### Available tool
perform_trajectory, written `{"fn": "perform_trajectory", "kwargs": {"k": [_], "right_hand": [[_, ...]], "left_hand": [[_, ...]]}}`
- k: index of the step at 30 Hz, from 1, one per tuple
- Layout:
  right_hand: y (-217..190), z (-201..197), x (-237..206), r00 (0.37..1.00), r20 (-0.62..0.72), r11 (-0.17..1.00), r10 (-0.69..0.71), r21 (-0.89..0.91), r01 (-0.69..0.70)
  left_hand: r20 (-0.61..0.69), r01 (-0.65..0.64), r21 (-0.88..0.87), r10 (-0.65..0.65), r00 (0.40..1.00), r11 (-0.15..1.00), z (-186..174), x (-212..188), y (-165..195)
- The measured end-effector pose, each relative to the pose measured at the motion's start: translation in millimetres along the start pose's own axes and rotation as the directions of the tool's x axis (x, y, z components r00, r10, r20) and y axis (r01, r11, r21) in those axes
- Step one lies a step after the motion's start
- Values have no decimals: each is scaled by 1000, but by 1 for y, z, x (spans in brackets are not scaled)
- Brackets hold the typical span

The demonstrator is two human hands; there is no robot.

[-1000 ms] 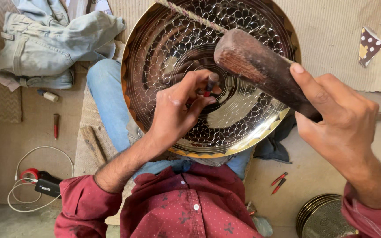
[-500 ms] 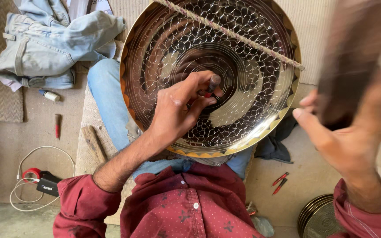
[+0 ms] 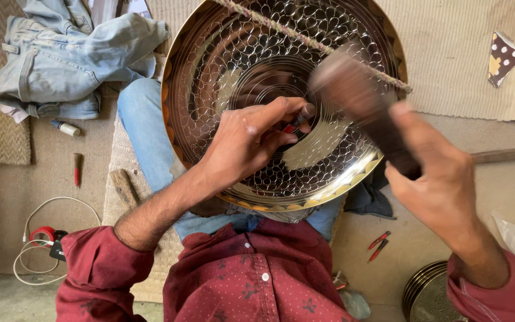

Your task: The person sits cross-legged on the floor with a large decorated brass plate resting on their lap. They hold a small punch against the plate's surface with one hand and strike it repeatedly with a wooden mallet held in the other hand, working the patterned design, briefly repositioning a rope sling under the plate midway before resuming hammering.

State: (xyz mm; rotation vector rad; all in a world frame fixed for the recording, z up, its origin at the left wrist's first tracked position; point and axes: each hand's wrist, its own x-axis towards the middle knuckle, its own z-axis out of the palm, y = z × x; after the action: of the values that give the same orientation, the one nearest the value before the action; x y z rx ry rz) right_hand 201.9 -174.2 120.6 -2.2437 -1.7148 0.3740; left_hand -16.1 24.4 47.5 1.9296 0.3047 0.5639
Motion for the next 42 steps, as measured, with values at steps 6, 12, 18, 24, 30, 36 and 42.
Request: {"fn": "perform_trajectory", "kwargs": {"k": [6, 12, 18, 24, 30, 36, 42], "right_hand": [[10, 14, -20, 998, -21, 996, 67, 53, -65], [17, 34, -56, 956, -119, 800, 266, 581, -150], [15, 48, -84, 874, -305, 760, 378, 641, -105], [5, 73, -87, 926, -212, 880, 314, 432, -199], [-9, 119, -115, 848, -402, 888, 345, 432, -156], [-14, 164, -130, 760, -533, 876, 371, 472, -97], [-18, 170, -129, 753, -583, 949, 304, 252, -189]], "left_hand": [[83, -41, 21, 39, 996, 999, -1, 3, -7], [186, -132, 96, 113, 976, 987, -3, 8, -11], [191, -203, 11, 197, 962, 979, -7, 14, -12], [310, -220, 7, 207, 928, 975, -6, 21, -18], [490, -360, -133, 377, 785, 923, -1, 40, -26], [819, -143, -63, 133, 559, 988, 11, 54, -28], [810, -276, -234, 344, 475, 932, 21, 64, -25]]}}
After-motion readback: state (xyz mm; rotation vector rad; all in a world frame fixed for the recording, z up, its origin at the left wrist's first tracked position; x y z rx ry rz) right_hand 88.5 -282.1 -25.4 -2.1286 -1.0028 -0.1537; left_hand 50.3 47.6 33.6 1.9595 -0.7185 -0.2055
